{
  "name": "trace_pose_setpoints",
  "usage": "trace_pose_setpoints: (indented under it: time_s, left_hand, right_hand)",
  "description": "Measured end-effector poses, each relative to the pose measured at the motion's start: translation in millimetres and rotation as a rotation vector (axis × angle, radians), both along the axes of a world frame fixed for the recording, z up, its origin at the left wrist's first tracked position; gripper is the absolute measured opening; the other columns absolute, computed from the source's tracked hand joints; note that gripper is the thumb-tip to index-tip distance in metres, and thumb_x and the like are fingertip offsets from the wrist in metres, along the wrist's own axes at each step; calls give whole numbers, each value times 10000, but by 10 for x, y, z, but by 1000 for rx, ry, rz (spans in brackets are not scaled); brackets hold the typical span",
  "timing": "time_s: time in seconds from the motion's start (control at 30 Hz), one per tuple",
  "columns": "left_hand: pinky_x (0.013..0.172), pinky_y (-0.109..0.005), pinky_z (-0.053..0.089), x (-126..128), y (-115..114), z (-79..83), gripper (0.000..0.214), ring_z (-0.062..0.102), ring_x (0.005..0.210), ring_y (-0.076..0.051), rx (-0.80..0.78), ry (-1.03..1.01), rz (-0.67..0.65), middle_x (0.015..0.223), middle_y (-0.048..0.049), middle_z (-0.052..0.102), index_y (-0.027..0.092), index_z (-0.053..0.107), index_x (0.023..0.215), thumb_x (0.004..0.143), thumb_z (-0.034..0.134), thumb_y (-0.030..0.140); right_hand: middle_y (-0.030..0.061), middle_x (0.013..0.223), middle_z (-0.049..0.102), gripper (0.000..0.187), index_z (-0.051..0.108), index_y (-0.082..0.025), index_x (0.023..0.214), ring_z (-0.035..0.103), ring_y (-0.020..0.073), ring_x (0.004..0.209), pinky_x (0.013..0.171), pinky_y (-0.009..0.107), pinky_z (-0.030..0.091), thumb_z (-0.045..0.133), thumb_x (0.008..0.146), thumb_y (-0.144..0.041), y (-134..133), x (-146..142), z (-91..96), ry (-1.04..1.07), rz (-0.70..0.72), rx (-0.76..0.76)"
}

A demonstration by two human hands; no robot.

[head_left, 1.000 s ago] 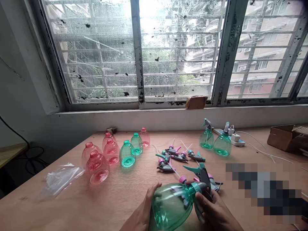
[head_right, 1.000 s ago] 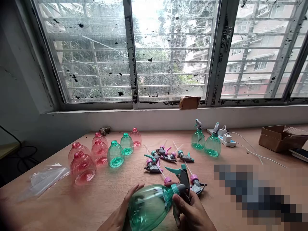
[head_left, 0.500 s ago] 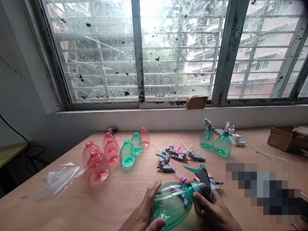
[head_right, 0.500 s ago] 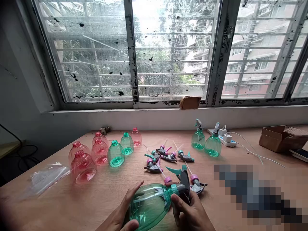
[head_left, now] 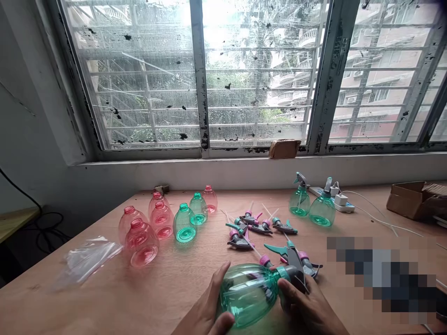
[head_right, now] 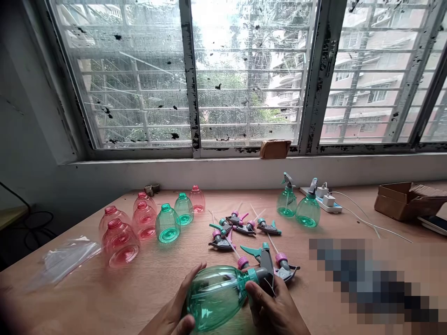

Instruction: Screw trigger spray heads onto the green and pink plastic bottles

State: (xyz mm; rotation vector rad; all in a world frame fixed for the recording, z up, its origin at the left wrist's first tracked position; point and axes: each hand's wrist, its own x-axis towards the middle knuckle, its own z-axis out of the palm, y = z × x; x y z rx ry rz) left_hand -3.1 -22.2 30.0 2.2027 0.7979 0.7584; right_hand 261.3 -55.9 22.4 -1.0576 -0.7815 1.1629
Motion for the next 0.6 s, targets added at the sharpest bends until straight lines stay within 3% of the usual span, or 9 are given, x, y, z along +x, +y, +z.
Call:
trace_pose_setpoints:
  time_s: [0.1,0.23,0.33,0.4,0.53,0.6]
  left_hand:
    - [1261,-469,257,4,-25,39,678,288,1542,-317,-39,19,35,1702,-4,249,429,87,1606,1029,399,597]
    - [1243,-532,268,15,29,-57,1141,343,1516,-346,-50,-50,-9,1715,-84,192,436,-218,1562,906,711,518]
    - [1263,-549,202,30,60,-121,1142,196,1565,-346,-42,0,82,1721,-71,175,406,-31,1612,844,812,339]
    - [1272,-540,192,36,55,-121,1081,184,1569,-339,-49,37,154,1717,-55,198,385,88,1620,830,815,258]
    - [1264,-529,228,22,25,-54,1046,259,1546,-357,-62,25,153,1693,-49,282,347,136,1625,830,815,384]
    - [1266,-506,233,8,19,-15,875,258,1549,-343,-63,-7,127,1679,-19,323,340,194,1619,916,695,485]
  right_hand:
    - [-61,501,568,592,649,-193,857,461,111,436,410,199,343,931,566,-624,16,-2,-10,18,-19,-8]
    - [-77,462,530,592,601,-204,785,444,100,392,389,192,308,917,564,-652,30,-9,-3,35,17,-44]
    - [-80,476,529,601,571,-208,721,432,88,405,405,198,329,929,531,-652,19,-18,23,21,-8,-49]
    - [-75,492,546,614,571,-207,718,454,97,421,414,210,348,931,513,-661,10,-20,29,-2,-37,-59]
    - [-67,479,568,581,548,-212,735,493,115,388,409,225,339,884,609,-669,25,13,-30,-61,21,-27]
    - [-69,480,571,562,527,-217,738,505,115,377,409,220,325,856,661,-666,48,47,-85,-77,58,-13]
